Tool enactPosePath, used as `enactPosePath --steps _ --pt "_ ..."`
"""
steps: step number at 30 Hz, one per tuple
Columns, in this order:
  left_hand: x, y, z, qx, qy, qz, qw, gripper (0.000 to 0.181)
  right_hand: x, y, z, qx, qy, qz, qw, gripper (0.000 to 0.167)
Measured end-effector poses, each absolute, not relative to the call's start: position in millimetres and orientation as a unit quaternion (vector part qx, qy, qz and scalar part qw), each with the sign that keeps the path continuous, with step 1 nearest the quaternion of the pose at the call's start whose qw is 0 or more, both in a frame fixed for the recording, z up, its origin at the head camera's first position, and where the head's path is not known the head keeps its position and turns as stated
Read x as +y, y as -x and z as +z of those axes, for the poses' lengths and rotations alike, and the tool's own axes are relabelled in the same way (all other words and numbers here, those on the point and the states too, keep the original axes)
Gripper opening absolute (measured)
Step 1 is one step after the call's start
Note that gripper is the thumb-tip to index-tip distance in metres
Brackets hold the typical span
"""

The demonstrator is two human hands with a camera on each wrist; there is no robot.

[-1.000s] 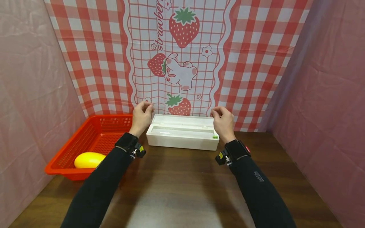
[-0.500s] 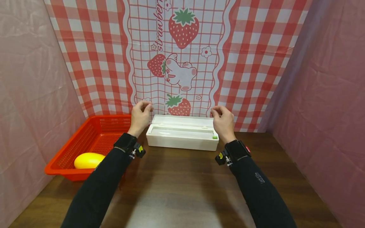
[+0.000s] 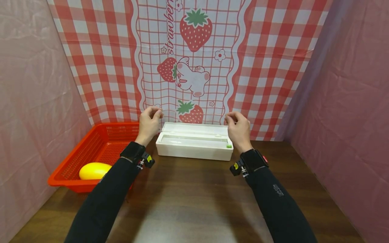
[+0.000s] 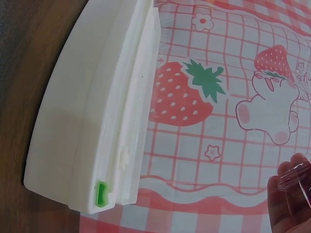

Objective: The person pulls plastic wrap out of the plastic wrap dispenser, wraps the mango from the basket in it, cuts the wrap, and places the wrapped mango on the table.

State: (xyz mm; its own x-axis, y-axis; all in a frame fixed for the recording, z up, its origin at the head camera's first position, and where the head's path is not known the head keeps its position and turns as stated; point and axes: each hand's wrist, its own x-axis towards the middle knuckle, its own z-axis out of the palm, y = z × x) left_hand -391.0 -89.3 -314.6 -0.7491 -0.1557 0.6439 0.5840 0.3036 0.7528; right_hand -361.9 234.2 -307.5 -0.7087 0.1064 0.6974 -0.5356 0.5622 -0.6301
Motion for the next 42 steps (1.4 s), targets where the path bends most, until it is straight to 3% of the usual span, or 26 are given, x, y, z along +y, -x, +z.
enactPosePath --steps 22,42 --pt "-88 386 -307 -0.726 0.158 -0.578 0.336 0.019 234 355 -302 -0.809 -0.135 0.456 0.346 0.024" --pt "-91 379 -303 -0.734 0.162 -0.565 0.339 0.019 231 351 -296 -0.791 -0.149 0.455 0.380 0.020"
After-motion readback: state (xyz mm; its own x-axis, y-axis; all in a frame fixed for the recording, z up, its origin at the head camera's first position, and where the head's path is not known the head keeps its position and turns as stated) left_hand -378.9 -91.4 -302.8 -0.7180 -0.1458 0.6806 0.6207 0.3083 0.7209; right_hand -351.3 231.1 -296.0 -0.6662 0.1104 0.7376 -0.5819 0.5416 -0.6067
